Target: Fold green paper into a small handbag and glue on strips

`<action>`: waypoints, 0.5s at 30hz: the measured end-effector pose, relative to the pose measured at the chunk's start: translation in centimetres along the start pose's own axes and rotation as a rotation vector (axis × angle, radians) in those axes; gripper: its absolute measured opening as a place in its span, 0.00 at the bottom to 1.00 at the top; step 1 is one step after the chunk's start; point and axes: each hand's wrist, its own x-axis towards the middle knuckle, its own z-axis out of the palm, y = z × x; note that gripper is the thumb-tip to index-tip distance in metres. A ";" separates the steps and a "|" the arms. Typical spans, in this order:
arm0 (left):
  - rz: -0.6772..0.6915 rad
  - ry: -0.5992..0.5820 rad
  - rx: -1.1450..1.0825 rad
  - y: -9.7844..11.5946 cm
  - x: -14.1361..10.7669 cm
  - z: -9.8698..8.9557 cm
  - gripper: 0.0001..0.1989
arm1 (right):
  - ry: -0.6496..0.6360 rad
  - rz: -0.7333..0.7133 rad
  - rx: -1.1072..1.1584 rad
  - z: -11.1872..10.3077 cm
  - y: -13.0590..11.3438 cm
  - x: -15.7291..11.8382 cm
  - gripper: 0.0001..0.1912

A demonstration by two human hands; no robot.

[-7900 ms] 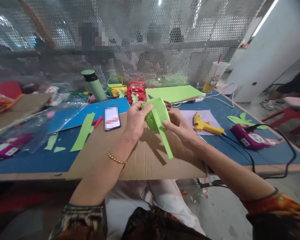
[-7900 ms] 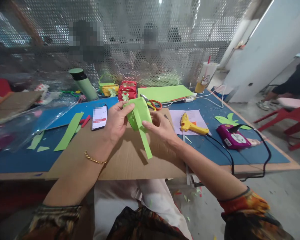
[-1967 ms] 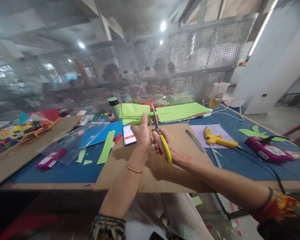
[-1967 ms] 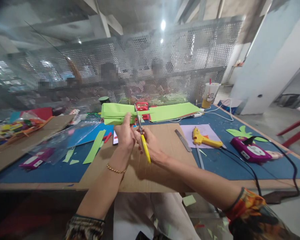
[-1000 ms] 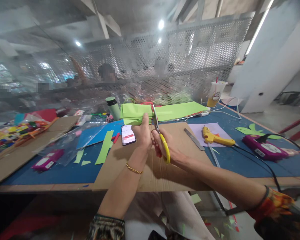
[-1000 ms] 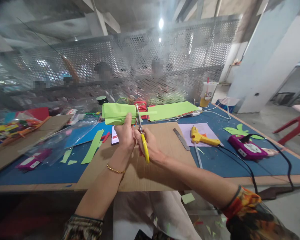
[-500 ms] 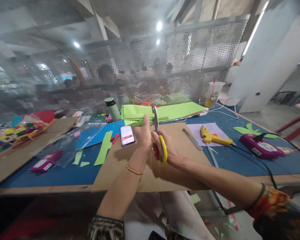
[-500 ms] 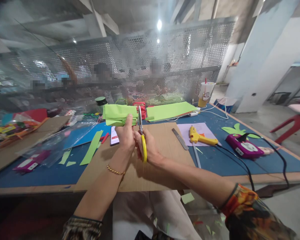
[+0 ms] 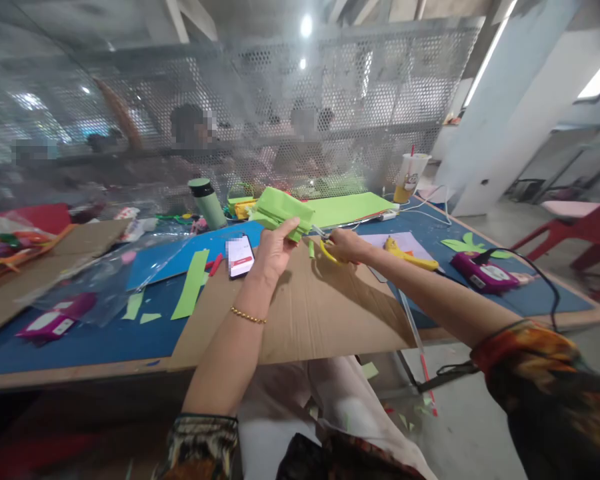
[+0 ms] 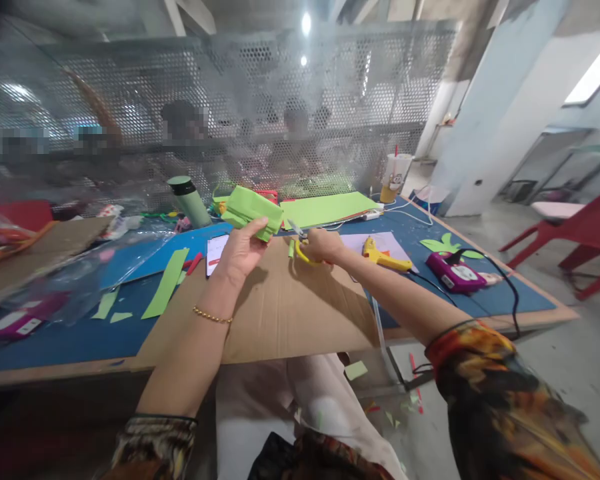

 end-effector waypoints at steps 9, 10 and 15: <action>-0.108 -0.202 0.105 0.1 -0.4 0.0 0.18 | -0.037 -0.124 -0.492 -1.3 0.2 -1.0 0.21; -0.110 -0.223 0.124 0.1 -0.5 0.0 0.19 | -0.001 -0.146 -0.492 -2.3 0.2 -1.5 0.21; -0.022 -0.163 0.097 1.1 -0.8 0.1 0.19 | 0.343 -0.248 -0.410 -5.4 0.5 -3.6 0.21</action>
